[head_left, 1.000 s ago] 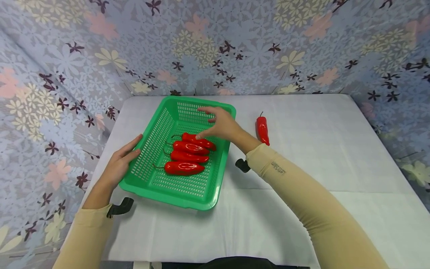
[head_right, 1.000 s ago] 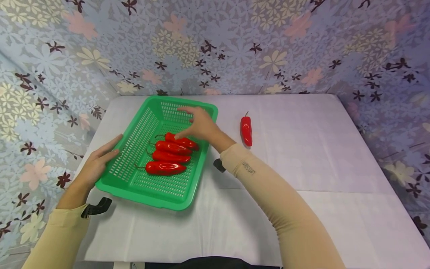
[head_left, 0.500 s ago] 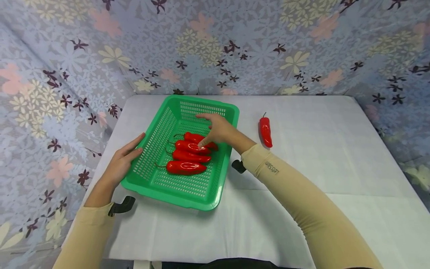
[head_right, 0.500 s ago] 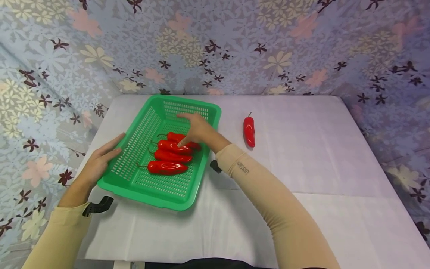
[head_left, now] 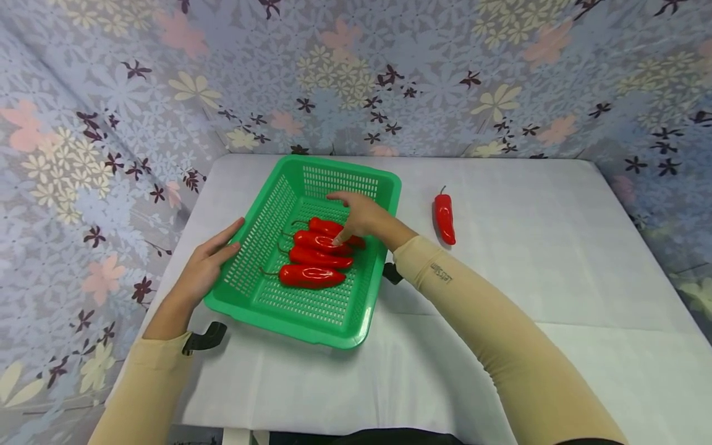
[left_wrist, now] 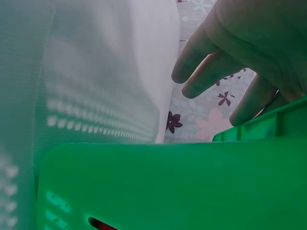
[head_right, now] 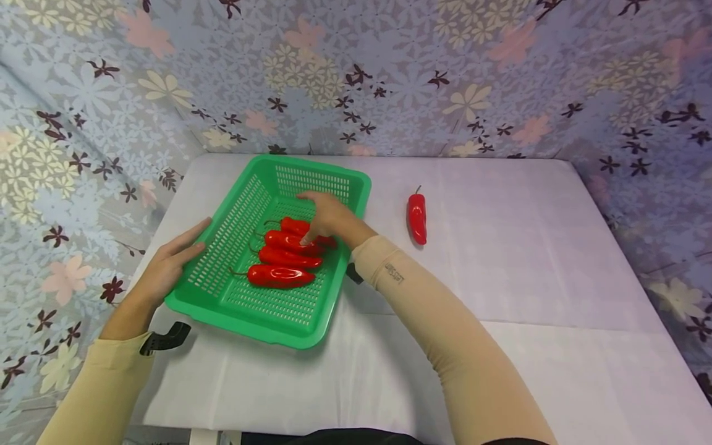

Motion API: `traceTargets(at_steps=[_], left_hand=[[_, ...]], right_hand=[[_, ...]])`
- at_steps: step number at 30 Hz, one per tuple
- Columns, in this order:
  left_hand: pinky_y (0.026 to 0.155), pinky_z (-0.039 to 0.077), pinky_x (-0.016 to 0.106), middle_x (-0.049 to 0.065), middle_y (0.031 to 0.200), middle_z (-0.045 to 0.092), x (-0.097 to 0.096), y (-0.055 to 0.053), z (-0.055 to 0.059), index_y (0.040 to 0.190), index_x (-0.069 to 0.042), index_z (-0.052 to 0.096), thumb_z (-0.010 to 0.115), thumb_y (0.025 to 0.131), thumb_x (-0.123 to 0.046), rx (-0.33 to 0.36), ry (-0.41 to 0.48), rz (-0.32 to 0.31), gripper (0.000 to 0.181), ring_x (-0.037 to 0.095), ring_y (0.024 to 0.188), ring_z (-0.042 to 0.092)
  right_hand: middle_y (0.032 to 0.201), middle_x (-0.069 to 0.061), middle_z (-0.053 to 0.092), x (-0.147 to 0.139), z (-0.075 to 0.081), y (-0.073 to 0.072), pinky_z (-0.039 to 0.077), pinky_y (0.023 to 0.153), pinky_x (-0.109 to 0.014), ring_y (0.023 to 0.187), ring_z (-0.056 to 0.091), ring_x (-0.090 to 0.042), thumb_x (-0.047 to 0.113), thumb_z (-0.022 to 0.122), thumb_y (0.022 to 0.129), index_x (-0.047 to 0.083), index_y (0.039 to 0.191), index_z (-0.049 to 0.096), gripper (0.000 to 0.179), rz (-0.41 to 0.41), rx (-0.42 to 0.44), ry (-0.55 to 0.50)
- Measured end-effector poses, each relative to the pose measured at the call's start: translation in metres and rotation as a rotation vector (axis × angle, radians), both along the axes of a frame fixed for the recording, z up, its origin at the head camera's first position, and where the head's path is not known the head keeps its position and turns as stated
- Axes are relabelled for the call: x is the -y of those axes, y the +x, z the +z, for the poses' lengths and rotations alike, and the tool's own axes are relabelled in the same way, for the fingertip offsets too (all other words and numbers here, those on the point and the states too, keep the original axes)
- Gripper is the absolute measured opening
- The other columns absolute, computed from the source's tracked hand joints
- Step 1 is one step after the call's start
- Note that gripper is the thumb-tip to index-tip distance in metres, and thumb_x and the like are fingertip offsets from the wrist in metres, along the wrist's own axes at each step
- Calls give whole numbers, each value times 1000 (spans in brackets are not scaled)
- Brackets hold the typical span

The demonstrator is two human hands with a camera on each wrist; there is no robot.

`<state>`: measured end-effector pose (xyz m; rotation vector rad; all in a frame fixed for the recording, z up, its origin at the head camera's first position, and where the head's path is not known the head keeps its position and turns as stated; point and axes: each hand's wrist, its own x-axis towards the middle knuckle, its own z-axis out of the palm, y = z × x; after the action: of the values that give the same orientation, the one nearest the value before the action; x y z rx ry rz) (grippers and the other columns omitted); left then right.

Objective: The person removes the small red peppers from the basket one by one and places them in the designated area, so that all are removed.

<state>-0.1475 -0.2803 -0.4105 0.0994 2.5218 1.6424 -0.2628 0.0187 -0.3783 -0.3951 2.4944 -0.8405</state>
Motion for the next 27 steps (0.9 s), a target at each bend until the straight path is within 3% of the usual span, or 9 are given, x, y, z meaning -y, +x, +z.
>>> traceTargets(at_steps=[15,27], left_hand=[[116,13,53,-7,158,20,0,0,1,149,-29,30,44,100,-33,9,5,-1,51,21,148,14],[116,14,53,-6,158,20,1,0,0,149,-28,30,44,100,-33,3,12,0,51,22,147,14]], right_hand=[[155,-5,30,9,-10,-3,33,110,-46,140,32,-28,32,84,71,29,148,31,94,10,89,126],[154,-5,30,13,-19,-5,35,109,-43,136,35,-25,32,78,78,31,145,36,79,20,169,48]])
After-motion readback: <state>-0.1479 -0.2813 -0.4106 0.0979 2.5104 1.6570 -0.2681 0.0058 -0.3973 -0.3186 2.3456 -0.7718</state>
